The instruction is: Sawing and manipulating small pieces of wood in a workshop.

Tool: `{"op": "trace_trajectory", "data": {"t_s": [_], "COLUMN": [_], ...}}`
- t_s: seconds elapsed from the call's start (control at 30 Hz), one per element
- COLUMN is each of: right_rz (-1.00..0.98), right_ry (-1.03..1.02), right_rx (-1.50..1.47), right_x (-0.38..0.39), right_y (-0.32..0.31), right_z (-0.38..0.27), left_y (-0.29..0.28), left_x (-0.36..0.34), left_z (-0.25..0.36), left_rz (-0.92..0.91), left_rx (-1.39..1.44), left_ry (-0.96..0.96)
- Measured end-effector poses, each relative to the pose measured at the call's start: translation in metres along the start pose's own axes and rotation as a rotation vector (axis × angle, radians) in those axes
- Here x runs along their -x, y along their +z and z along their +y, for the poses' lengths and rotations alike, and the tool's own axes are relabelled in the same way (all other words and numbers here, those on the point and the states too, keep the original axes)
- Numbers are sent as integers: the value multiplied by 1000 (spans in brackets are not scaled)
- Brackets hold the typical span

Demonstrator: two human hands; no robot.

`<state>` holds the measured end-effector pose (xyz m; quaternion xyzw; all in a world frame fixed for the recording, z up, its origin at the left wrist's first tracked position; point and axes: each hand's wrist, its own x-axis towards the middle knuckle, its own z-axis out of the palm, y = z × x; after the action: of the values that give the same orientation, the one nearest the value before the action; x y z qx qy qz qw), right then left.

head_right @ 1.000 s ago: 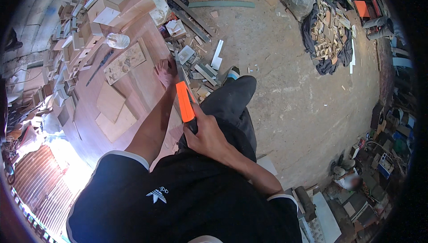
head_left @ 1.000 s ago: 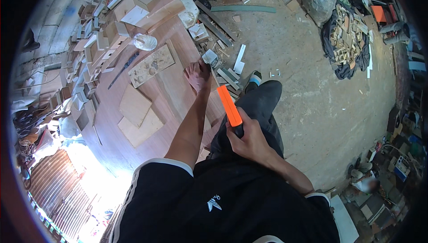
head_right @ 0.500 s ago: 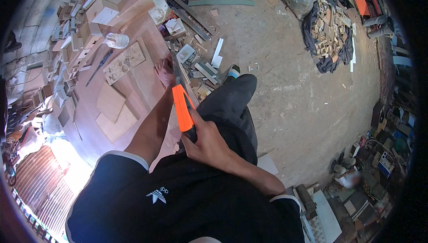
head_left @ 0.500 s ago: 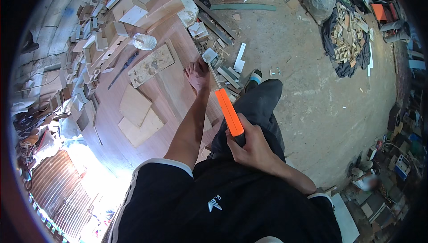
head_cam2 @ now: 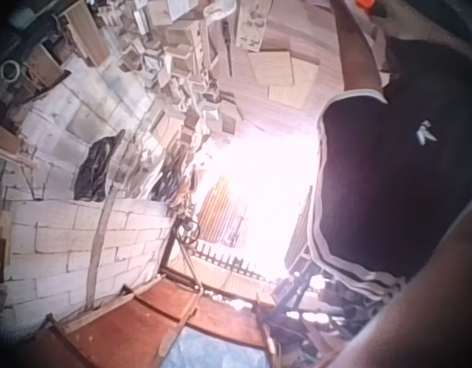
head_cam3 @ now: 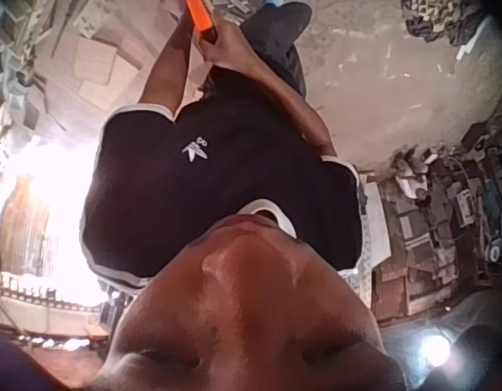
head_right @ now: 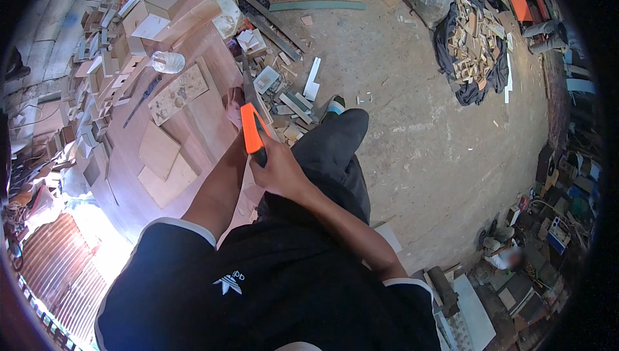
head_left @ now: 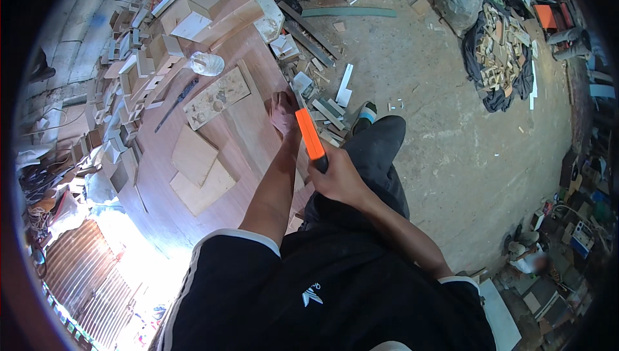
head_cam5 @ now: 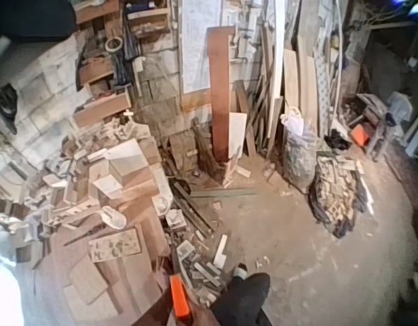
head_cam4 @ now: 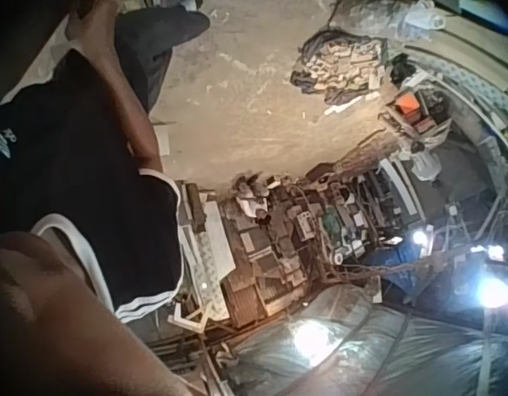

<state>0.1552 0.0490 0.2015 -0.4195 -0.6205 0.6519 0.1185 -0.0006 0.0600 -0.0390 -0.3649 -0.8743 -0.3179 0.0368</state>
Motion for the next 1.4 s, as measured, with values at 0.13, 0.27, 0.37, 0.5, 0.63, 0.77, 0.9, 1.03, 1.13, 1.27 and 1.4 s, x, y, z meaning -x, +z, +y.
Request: {"op": "trace_trajectory", "data": {"t_s": [0.13,0.27,0.37,0.5,0.63,0.77,0.9,1.03,1.13,1.27,1.4], "right_rz": [1,1,-69,-7,19,-72,-41,-26,-6,19,-60], "right_ry": [-64,-35,-42,-116,-85,96,-113,-80,-107,-163,175], "right_rx": [-39,-72,19,-19,-55,0,-111,-18,-58,-92,-78], "right_x": [28,26,-8,28,11,-10,32,-13,-2,30,-24], "right_y": [0,-2,-4,1,4,1,6,-4,-1,1,-9], "right_z": [-30,-18,6,-7,4,7,-4,21,8,-2,-5], "left_y": [-8,-10,-10,-28,-5,3,-14,-10,-12,-8,1], "left_x": [0,-2,-11,-27,-2,3,-1,-1,0,-2,0], "left_z": [-11,-7,8,13,-12,-16,-16,-1,-9,-15,-7], "left_rz": [-12,-42,-142,-481,-38,-53,-60,-21,-21,7,-30], "left_rx": [-18,-15,-1,-26,-95,-62,-41,28,33,-44,-38], "left_ry": [-49,-89,-167,-483,-64,-31,-39,56,41,11,25]}}
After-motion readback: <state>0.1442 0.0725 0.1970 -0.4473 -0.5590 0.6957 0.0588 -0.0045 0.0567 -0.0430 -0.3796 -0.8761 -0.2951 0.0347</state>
